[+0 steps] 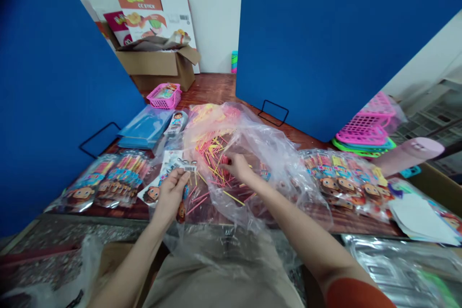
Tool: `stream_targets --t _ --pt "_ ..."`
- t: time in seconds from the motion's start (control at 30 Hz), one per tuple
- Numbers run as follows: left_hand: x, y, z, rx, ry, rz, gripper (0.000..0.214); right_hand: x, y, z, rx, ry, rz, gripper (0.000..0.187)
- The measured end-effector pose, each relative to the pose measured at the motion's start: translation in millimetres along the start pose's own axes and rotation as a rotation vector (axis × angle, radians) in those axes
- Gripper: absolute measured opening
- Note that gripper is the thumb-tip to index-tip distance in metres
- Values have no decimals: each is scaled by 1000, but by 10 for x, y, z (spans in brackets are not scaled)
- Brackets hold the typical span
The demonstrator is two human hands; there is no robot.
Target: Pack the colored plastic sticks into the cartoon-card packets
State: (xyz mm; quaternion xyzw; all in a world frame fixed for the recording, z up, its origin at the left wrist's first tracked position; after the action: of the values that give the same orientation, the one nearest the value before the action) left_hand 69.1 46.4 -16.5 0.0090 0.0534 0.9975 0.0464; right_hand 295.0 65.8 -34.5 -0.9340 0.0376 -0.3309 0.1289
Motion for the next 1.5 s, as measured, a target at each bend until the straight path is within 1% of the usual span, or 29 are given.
stream_targets --t 0.07,0.17,0.23,0.3,0.4,0.47,0.5,0.6,0.7,0.8,0.9,1.03,1.13,1.2,1.27,1.33,1.43,1.5 --pt "-108 53 -40 11 59 -14 29 -52 125 101 -40 -87 28 43" --pt "-184 102 -129 56 100 -10 29 -128 231 215 -91 -228 24 44" --pt "-232 127 -194 93 116 -34 29 -158 265 242 -114 -291 14 45" --pt "-279 155 -242 118 125 -65 29 -121 285 226 -131 -328 57 47" --pt "-338 198 -295 146 120 -96 29 31 313 140 -167 -475 210 46" --pt "-371 217 -305 139 100 -107 29 128 336 65 -219 -658 310 45" --pt "-385 222 -300 125 87 -110 29 157 342 14 -243 -753 336 44" --pt "-425 225 -308 110 61 -120 28 224 335 -190 -265 -950 354 41" --pt "-464 221 -346 135 53 -138 26 265 334 -356 -258 -1033 356 39" --pt "-493 220 -353 129 42 -156 23 243 338 -438 -261 -1013 310 39" --pt "-509 231 -346 122 41 -169 23 224 340 -437 -272 -956 259 39" --pt "-518 243 -358 145 56 -169 24 304 336 -400 -261 -971 287 38" --pt "-545 243 -369 154 58 -183 24 372 332 -465 -207 -852 266 38" --pt "-564 241 -366 146 59 -194 23 385 329 -564 -139 -742 219 37" --pt "-576 238 -367 140 65 -197 23 353 327 -666 -64 -677 152 37" --pt "-584 235 -374 141 81 -196 22 293 329 -713 -18 -646 87 37" --pt "-588 226 -373 132 126 -174 21 209 337 -687 -21 -613 23 37" --pt "-591 222 -364 131 157 -153 20 187 347 -685 -30 -608 2 37"
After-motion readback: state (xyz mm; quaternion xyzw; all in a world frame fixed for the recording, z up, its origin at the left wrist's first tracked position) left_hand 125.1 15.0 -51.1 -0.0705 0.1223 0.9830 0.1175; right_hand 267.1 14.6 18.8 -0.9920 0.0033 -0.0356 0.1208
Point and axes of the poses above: each hand's wrist, its own y-axis away from the middle knuckle, its own x-axis out of the back of the hand, z = x × y, the point moved 9 cm from there along -y, towards the middle knuckle, and after that the axes turned 6 degrees about x, right-handed, at the moved point
